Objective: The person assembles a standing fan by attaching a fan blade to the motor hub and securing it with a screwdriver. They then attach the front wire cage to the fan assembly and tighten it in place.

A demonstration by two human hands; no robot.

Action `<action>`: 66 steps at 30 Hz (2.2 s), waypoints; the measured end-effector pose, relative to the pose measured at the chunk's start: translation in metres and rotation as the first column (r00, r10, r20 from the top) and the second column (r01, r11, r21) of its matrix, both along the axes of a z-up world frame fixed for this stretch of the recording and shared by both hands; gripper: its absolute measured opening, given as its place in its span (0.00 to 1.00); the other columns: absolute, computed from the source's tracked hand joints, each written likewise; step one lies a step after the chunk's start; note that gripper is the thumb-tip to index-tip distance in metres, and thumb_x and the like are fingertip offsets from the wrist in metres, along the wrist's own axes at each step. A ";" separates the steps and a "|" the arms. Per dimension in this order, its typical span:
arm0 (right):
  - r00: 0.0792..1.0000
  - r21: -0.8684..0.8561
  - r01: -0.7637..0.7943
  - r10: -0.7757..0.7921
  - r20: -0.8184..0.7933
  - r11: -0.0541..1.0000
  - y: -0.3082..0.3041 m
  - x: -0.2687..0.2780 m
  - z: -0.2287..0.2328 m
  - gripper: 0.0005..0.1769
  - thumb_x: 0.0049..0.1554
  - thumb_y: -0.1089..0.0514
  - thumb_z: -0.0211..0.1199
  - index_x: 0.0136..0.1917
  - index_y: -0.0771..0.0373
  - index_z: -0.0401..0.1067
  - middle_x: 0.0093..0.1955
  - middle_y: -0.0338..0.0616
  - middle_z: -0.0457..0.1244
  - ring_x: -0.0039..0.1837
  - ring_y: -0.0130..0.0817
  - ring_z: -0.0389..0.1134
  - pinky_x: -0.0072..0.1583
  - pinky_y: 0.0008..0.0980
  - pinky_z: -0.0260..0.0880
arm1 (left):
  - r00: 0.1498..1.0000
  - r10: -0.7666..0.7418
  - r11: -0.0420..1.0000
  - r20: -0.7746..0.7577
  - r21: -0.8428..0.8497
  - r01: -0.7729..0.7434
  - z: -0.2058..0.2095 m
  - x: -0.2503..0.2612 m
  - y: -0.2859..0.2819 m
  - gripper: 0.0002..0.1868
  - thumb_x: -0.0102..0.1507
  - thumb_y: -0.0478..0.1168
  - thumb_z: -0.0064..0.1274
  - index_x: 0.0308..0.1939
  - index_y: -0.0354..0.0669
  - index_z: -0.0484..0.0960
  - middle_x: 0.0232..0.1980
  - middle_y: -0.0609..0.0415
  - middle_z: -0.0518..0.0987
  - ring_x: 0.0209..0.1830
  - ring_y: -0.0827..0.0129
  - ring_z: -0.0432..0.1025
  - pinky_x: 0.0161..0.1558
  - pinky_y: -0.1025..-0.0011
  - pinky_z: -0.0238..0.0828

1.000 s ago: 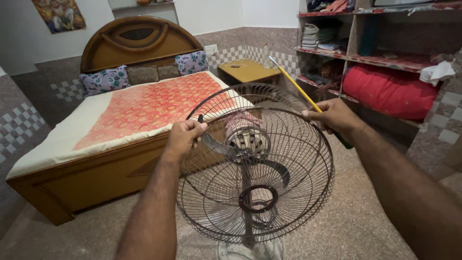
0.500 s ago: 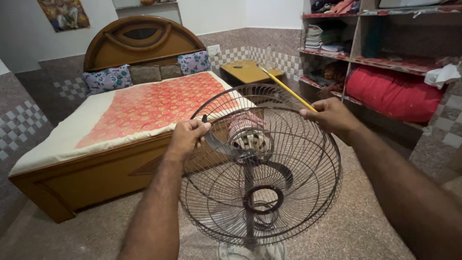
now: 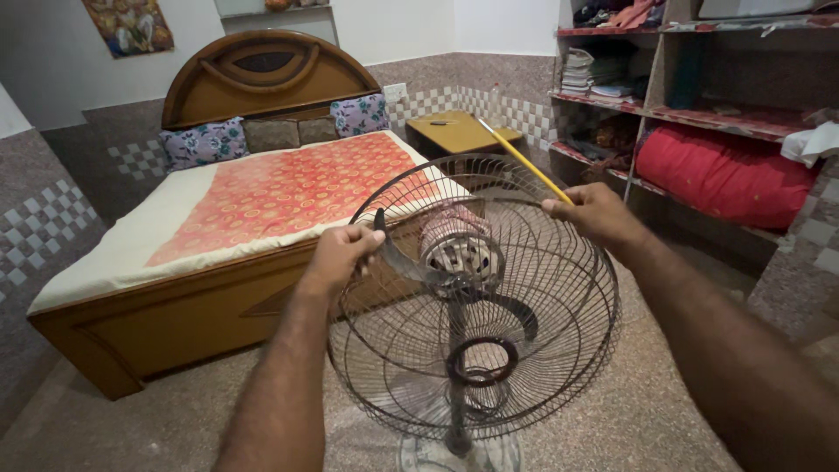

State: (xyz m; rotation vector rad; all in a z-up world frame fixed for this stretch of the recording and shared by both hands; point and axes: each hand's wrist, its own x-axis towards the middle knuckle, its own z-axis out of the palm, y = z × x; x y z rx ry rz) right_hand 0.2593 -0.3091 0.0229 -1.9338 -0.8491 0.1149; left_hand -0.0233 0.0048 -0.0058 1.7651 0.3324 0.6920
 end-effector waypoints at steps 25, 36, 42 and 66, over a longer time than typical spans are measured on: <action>0.999 0.014 0.052 -0.052 -0.016 0.999 0.002 -0.007 0.025 0.19 0.57 0.43 0.69 0.47 0.62 0.80 0.32 0.36 0.60 0.34 0.27 0.55 0.37 0.31 0.55 | 0.997 0.042 0.957 -0.071 0.289 -0.019 0.026 0.036 0.001 0.24 0.63 0.54 0.64 0.24 0.39 0.80 0.20 0.61 0.70 0.17 0.78 0.60 0.19 0.73 0.55; 0.999 0.025 0.018 -0.019 0.034 1.000 0.000 -0.002 0.024 0.21 0.57 0.44 0.70 0.45 0.66 0.80 0.31 0.35 0.58 0.33 0.25 0.53 0.37 0.32 0.53 | 0.993 0.115 0.949 -0.016 0.297 -0.105 0.043 0.039 -0.032 0.19 0.61 0.53 0.62 0.26 0.41 0.85 0.21 0.62 0.75 0.20 0.78 0.64 0.25 0.73 0.59; 0.999 0.023 0.028 -0.028 0.016 0.999 -0.006 -0.017 0.035 0.21 0.58 0.45 0.68 0.47 0.67 0.79 0.32 0.36 0.60 0.33 0.26 0.56 0.36 0.32 0.56 | 0.947 0.317 0.879 -0.056 0.394 -0.271 0.057 0.028 -0.051 0.25 0.62 0.60 0.58 0.26 0.41 0.84 0.21 0.62 0.74 0.22 0.76 0.65 0.31 0.71 0.62; 0.999 0.078 -0.043 0.041 0.025 0.996 0.034 -0.024 0.057 0.14 0.54 0.50 0.71 0.46 0.64 0.81 0.29 0.34 0.61 0.30 0.22 0.55 0.33 0.26 0.53 | 0.989 0.145 0.923 -0.020 0.363 -0.128 0.039 0.079 0.017 0.26 0.64 0.53 0.59 0.21 0.37 0.77 0.18 0.63 0.67 0.20 0.77 0.57 0.25 0.66 0.54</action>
